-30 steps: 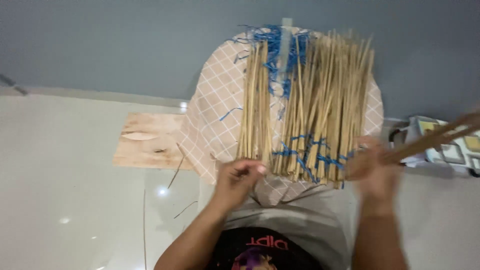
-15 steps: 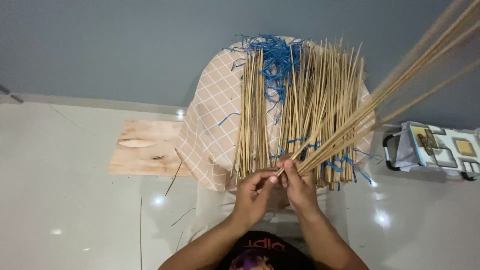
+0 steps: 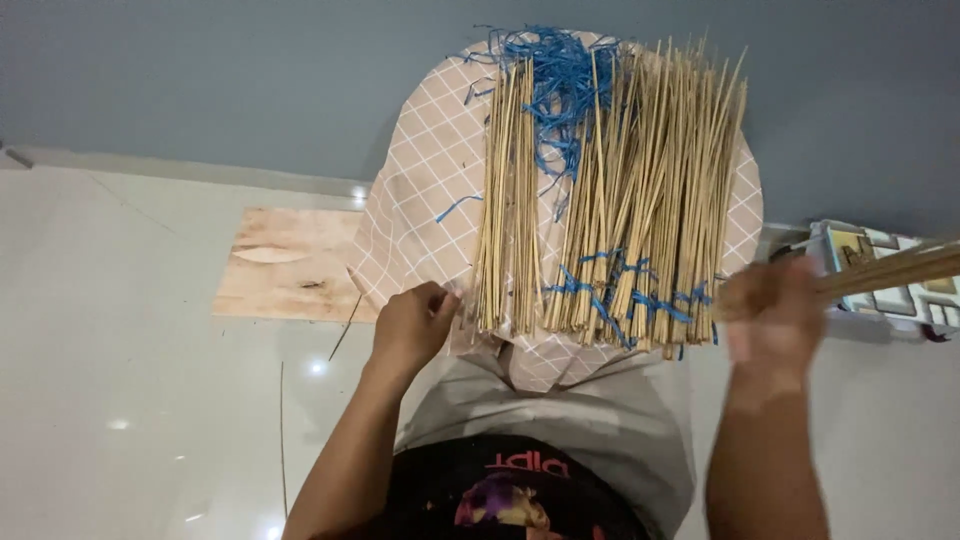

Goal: Tying bundles of thin bamboo sticks together using blue plastic string

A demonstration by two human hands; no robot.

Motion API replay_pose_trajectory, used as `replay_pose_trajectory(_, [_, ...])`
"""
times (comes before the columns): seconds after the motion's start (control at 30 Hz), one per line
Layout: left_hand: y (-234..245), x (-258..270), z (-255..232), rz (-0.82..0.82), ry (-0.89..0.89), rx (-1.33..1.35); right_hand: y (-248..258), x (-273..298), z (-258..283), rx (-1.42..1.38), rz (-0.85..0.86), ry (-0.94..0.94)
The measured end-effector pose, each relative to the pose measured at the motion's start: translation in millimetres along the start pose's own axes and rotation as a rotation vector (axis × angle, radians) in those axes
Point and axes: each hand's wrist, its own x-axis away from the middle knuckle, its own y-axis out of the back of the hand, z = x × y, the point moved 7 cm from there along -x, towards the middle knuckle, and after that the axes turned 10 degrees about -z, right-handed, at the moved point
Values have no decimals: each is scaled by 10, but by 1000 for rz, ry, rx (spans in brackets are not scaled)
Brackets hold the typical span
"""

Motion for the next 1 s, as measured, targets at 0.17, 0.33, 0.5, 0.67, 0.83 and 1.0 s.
replay_pose_trajectory(0.17, [-8, 108, -102, 93, 30, 57, -183, -543, 312, 110, -109, 55])
replay_pose_trajectory(0.33, [-119, 142, -168, 155, 28, 147, 245, -1014, -360, 570, -167, 33])
replay_pose_trajectory(0.5, [-254, 35, -182, 209, -112, -65, 392, -1127, -581, 142, -110, -2])
replay_pose_trajectory(0.67, [-126, -721, -349, -45, -197, -143, 244, -1019, -493, 274, -135, 30])
replay_pose_trajectory(0.83, [-302, -1902, -650, -304, -416, 70, 118, -942, -430, 294, -111, 88])
replay_pose_trajectory(1.0, [-804, -2732, -263, -255, -79, 47, -29, -754, -300, 376, -127, 108])
